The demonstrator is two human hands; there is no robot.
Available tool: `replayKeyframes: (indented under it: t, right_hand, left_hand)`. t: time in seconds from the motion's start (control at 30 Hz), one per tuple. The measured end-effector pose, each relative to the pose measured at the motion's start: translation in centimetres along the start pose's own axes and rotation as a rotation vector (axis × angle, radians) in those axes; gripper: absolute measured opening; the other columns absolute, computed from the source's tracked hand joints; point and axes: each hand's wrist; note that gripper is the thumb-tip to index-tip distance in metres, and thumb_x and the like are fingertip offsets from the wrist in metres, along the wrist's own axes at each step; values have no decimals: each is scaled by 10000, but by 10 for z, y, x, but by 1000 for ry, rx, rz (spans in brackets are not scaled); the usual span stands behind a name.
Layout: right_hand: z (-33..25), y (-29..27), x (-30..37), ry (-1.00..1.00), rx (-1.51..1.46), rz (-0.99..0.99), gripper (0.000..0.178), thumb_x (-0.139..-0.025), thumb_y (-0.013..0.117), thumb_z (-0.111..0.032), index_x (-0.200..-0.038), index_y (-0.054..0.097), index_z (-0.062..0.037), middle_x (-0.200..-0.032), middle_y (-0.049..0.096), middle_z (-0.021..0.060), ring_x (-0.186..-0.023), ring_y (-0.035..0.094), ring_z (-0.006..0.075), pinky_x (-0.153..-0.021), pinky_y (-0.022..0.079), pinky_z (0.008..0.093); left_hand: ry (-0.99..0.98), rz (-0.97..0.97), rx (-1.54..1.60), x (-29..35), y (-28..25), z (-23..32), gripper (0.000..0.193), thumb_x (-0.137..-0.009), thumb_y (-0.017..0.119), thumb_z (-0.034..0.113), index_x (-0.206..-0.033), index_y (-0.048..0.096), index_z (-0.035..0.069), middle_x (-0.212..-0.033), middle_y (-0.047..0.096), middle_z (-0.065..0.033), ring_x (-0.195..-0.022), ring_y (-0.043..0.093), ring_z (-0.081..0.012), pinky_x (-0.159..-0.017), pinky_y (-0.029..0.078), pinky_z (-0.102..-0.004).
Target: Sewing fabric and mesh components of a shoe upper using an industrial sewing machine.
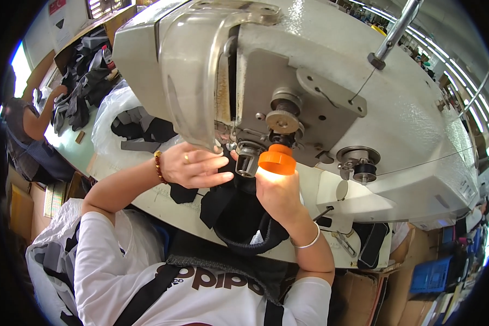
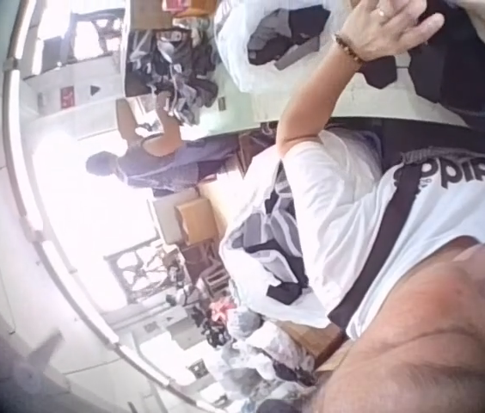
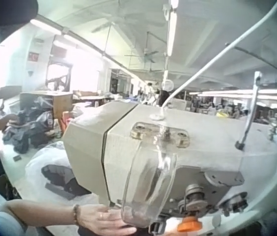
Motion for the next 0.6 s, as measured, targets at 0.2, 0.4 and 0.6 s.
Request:
replayKeyframes:
  t: [0.2,0.4,0.6]
  right_hand:
    - [-2,1,6,89,-77,-20,553,-872,579,106,-1322,751,-164,-1177,779,110,-1000,765,314,-863,611,379]
    - [-14,12,15,137,42,60,403,-886,606,107,-1216,747,-75,-1202,784,51,-1034,751,298,-918,575,406]
    - [-17,13,21,140,13,45,343,-948,615,73,-1251,743,-26,-1215,777,80,-1006,736,303,-951,553,412]
  left_hand:
    - [-23,146,16,-10,18,-4,180,-855,716,103,-1029,756,87,-1022,686,-16,-966,703,-179,-815,618,-317]
    - [-218,43,181,-24,3,3,167,-824,716,66,-990,721,59,-927,664,-19,-858,692,-141,-581,563,-258]
    - [-234,-45,48,-22,1,13,165,-819,743,68,-983,721,52,-946,674,-30,-900,709,-146,-572,556,-239]
Point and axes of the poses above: each hand's wrist, its own x-axis away from the middle knuckle, its own y-axis out of the palm, z = x × y
